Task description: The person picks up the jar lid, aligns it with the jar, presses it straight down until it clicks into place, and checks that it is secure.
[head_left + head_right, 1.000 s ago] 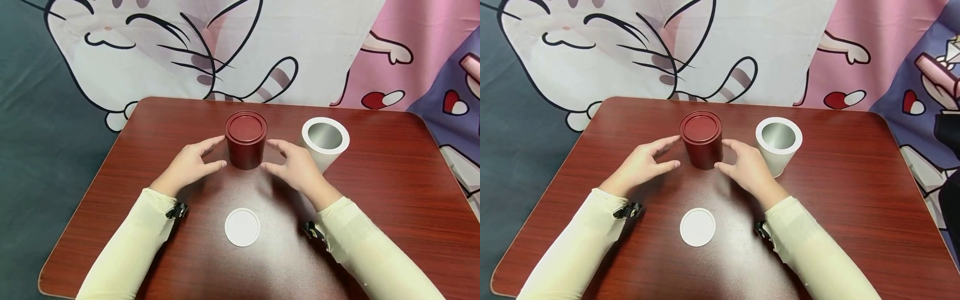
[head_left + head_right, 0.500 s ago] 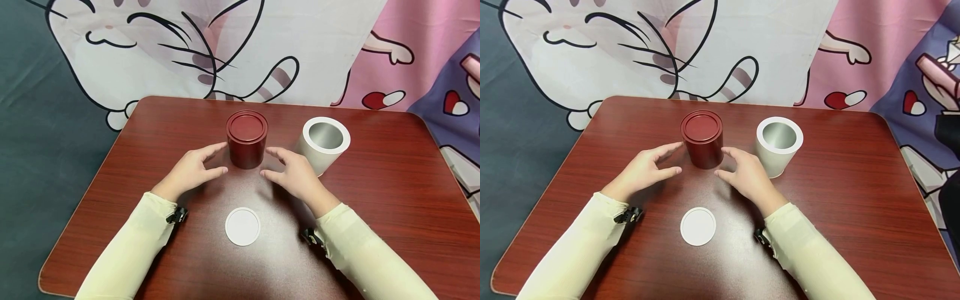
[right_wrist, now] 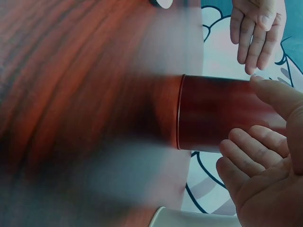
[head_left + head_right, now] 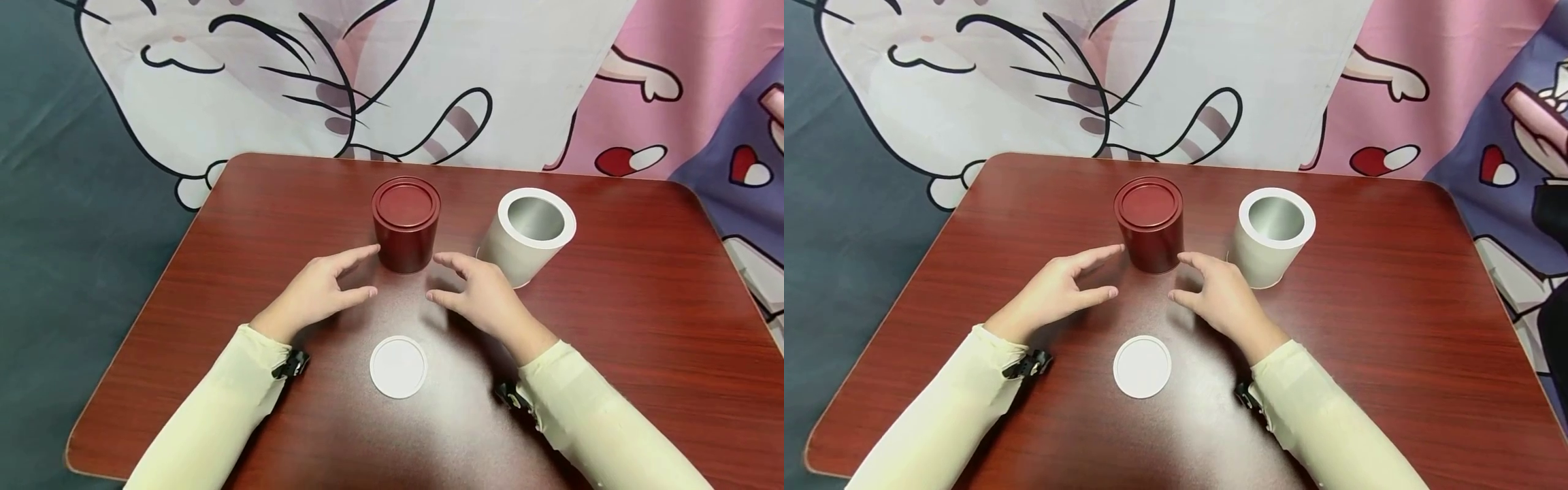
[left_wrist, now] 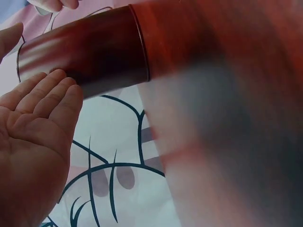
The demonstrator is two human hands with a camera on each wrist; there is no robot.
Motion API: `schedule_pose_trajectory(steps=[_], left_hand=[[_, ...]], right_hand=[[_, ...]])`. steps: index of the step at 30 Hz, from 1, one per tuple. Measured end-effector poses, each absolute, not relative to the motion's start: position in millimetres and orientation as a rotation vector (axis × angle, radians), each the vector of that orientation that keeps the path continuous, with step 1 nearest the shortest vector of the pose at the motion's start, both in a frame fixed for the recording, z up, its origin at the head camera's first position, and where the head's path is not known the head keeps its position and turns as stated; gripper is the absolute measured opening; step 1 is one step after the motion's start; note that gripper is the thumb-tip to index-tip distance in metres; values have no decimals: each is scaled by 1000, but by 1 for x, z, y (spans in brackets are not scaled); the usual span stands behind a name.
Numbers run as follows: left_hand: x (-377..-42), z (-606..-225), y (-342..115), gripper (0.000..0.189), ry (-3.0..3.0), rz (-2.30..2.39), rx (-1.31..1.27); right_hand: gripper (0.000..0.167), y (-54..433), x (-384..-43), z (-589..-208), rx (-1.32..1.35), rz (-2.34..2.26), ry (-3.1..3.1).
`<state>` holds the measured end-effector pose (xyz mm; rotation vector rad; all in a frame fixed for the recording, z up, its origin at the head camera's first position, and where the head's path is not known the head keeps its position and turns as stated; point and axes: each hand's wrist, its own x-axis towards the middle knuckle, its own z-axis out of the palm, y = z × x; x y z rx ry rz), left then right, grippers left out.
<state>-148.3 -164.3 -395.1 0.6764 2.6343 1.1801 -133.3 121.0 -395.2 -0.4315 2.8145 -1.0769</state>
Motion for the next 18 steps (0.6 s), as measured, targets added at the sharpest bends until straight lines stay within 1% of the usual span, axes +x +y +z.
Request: schedule_pose_trajectory(steps=[18], left_hand=[[-134, -410, -163, 62, 2631, 1158, 710]], right_hand=[[60, 124, -122, -407, -487, -1077, 2789]])
